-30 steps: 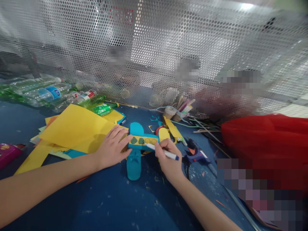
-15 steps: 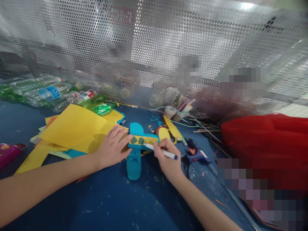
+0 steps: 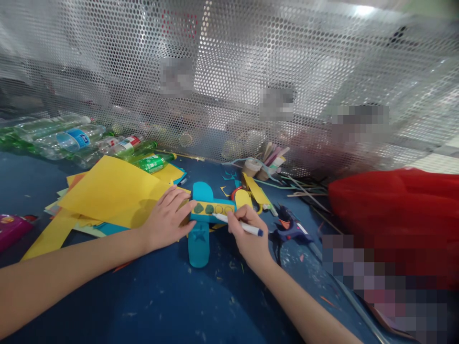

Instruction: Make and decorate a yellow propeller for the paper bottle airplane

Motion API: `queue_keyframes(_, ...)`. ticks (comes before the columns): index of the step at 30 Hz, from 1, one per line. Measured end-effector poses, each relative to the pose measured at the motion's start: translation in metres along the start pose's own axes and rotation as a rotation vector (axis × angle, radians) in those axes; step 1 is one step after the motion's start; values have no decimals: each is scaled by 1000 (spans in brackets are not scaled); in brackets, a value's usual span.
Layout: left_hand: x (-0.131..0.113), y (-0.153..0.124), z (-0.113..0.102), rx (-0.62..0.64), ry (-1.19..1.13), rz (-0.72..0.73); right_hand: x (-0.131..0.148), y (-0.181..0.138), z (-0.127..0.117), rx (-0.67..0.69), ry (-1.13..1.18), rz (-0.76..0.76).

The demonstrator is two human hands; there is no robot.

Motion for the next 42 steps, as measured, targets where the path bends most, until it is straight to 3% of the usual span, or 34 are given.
queue_keyframes(12,-1,1,-2,4,-4,-8,-2,1,-6,-39,86,40)
queue_keyframes(18,2,0,-1,5,-48,-25,15,14,-47,-298,130,24)
queue_keyframes(21,4,-1,0,13,-58,-40,9,23,-57,-349,145,42)
queue_keyframes(26,3,-2,2,11,-59,-40,-7,28,-41,-181,205,103)
queue_keyframes(32,2,-3,1,-16,-48,-23,1,25,-17,-4,212,62)
queue_keyframes(42,3,-3,2,-9,-52,-26,-4,26,-10,39,130,62)
Point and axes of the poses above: each hand's wrist, its own y-axis towards the middle knuckle, its own z-axis out of the palm, x = y × z, the point moved 10 cm from there along y, towards the middle knuckle, and after that the axes turned 5 degrees about -y, right-handed, at the moved point
